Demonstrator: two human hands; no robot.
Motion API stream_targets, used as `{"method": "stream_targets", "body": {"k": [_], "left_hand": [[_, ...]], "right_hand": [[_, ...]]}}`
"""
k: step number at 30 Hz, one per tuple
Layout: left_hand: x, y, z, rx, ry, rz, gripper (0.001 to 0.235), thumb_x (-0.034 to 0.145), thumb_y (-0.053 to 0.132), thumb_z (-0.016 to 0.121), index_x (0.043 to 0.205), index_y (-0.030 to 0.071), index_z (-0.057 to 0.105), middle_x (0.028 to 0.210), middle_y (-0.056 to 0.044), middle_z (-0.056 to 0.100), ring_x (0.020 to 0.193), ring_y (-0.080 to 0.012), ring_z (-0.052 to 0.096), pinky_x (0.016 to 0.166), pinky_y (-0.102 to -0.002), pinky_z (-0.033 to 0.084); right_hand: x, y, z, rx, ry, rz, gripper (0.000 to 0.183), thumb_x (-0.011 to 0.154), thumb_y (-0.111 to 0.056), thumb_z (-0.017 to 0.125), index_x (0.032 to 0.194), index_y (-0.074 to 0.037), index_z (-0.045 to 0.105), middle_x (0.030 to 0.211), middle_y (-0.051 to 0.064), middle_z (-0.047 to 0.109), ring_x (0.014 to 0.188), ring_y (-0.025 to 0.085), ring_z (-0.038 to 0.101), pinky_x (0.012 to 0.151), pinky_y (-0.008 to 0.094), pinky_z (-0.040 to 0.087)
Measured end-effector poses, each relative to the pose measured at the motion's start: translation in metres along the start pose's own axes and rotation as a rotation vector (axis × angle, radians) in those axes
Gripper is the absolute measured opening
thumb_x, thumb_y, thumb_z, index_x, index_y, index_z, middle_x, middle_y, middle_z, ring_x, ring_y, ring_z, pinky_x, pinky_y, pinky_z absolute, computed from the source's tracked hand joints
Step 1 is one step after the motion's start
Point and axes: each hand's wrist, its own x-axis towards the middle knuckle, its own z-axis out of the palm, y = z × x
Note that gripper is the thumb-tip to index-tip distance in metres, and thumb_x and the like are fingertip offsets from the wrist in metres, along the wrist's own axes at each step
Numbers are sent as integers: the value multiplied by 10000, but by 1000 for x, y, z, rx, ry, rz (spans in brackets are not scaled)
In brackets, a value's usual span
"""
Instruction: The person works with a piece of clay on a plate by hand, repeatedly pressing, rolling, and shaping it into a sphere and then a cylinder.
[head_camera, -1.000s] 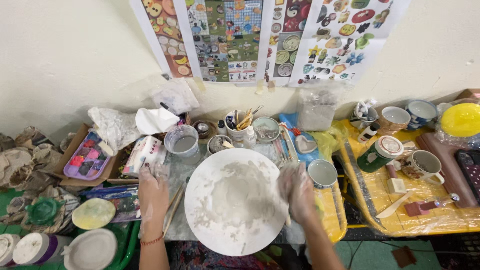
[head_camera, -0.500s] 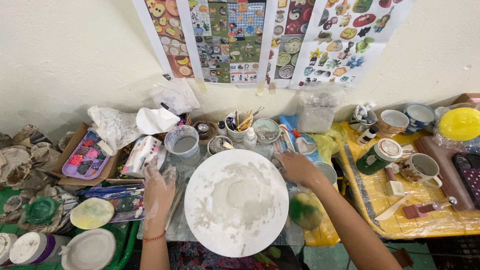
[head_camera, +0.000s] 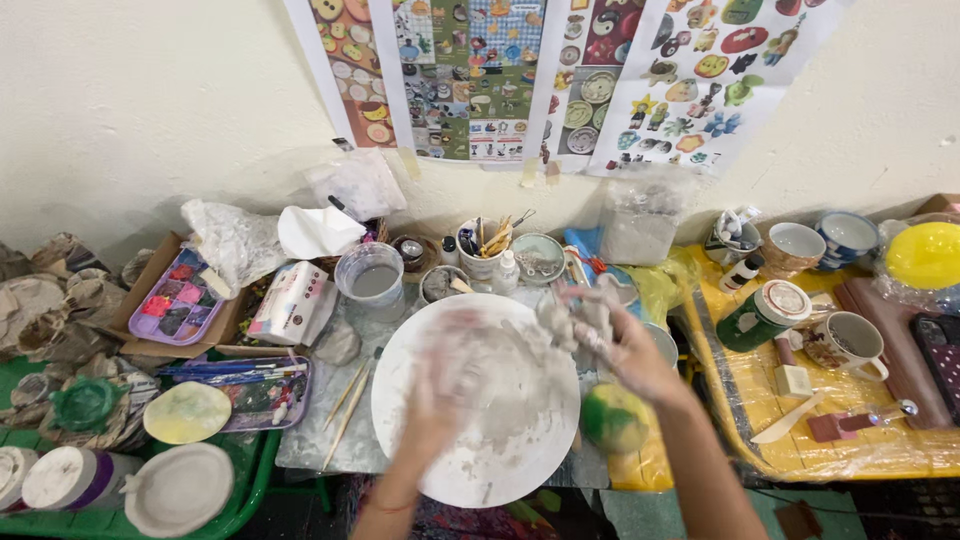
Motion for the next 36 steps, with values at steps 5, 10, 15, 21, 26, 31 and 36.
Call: {"method": "stream_targets", "body": {"k": [5,10,15,21,26,31,36], "left_hand": [[9,-1,66,-354,173,-305,406,1051,361,524,1284,34,582,1259,-125,680,1147,-207,663,974,-355,578],[3,-59,52,-1043,472,-578,326,1089,412,524,986,108,585,821,-4,596,707,-116,581,561,-256,495],[-2,-47,14,-1218,310,-556,393,1160,413,494,903,118,531,694,7,496,496,-99,421,443,-253,368],[9,-14,24,-804,523,-803,385,1034,383,511,727,159,451,555,28,392,345,-83,248,318,-248,203],[0,-28,15,-829,246,-660,503,1082,384,484,652,136,407,505,9,347,353,-100,260,328,-259,213],[-7,-35,14,-784,260,-676,511,1093,352,453,642,121,389,547,12,368,388,-92,280,352,-259,217],[-6,-38,20,-766,291,-666,492,1092,349,443,655,128,390,542,11,366,400,-91,292,367,-260,232]], "right_hand": [[-34,26,70,-66,159,21,470,985,-190,598,1436,-164,467,1113,141,629,851,217,647,621,331,572],[-48,29,75,9,357,-132,356,978,-178,591,1321,-107,523,1275,110,615,970,228,719,730,336,645],[-11,-5,12,-662,511,-467,322,903,-22,639,1223,-56,654,1369,151,615,1224,338,618,1031,411,510],[84,55,-30,-1012,-9,-387,414,905,-148,622,1317,-123,656,1273,134,729,1102,322,684,967,418,517],[109,92,-22,-1236,-285,-86,471,916,-232,580,1383,-232,641,1176,174,712,1090,350,683,919,467,537],[87,88,-16,-1178,-40,-204,306,920,-219,594,1207,-150,675,1112,182,701,978,379,683,834,499,539],[83,84,-17,-1261,62,-185,197,913,-201,615,1071,-122,702,1013,159,708,945,357,690,808,482,549]]}}
